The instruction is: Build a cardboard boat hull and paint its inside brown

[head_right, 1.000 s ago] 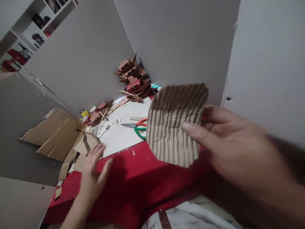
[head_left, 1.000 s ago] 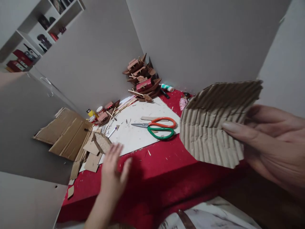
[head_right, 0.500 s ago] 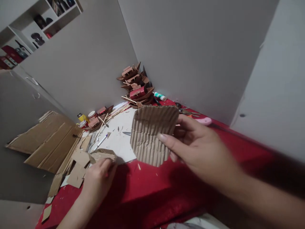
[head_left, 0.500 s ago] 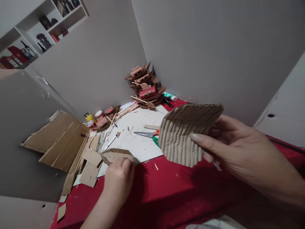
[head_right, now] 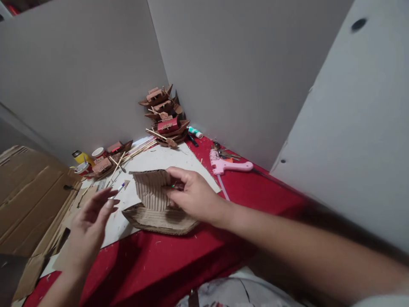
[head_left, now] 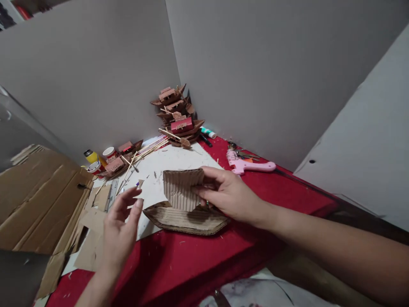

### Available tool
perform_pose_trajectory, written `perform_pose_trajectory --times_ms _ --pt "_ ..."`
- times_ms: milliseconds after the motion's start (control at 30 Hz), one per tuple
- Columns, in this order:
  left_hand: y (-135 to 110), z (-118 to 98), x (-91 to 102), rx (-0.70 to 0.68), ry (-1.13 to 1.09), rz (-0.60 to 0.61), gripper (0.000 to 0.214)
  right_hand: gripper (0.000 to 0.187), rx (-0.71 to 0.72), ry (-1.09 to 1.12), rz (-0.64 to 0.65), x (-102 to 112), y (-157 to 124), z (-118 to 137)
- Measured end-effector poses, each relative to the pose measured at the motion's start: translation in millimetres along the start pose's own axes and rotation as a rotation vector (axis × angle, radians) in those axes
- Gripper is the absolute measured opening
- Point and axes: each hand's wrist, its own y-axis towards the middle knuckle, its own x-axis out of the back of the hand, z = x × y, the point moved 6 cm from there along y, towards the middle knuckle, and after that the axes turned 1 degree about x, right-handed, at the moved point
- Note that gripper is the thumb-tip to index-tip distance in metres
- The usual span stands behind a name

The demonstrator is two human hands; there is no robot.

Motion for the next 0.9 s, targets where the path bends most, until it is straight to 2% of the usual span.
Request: perform_pose_trajectory --times_ms 67,133,233,300,400,467,500,600,667,800,900 --pt "11 10 -7.6 0.214 -0.234 0.165 0.044 0.015 -0.017 -0.008 0.028 -7 5 -2" --pt "15 9 -25.4 0.323 -0.381 0.331 0.054 0.014 -0.053 0.037 0.062 -14 10 -5" --pt "15 4 -50.6 0.35 -0.439 0.509 0.041 0.02 -0.144 0.133 0.122 -22 16 -12" --pt "17 1 -58.4 0.298 -0.413 0.564 0.024 0.022 -0.149 0.145 0.133 -22 19 -12" --pt "29 -4 -50.0 0.079 -0.233 0.478 0.018 0.021 -0.092 0.114 -0.001 -7 23 -7" --pt "36 -12 -38.7 -0.19 -0.006 0.361 0.013 0.018 -0.133 0.152 -0.122 6 23 -7" --pt "37 -16 -35.1 -0.342 0.108 0.314 0.01 0.019 -0.195 0.21 -0.144 8 22 -9" --pt "32 -26 -36.9 -0.785 0.358 0.267 0.03 0.035 -0.423 0.445 -0.036 -4 16 -20" --pt "26 -25 -42.7 -0.976 0.445 0.266 0.041 0.036 -0.532 0.577 0.046 -19 10 -26" --pt "16 -19 -48.2 -1.097 0.446 0.263 0.052 0.037 -0.608 0.702 0.093 -41 1 -33" --pt "8 -23 -46.0 -1.069 0.384 0.258 0.052 0.037 -0.569 0.695 0.122 -49 -4 -32"
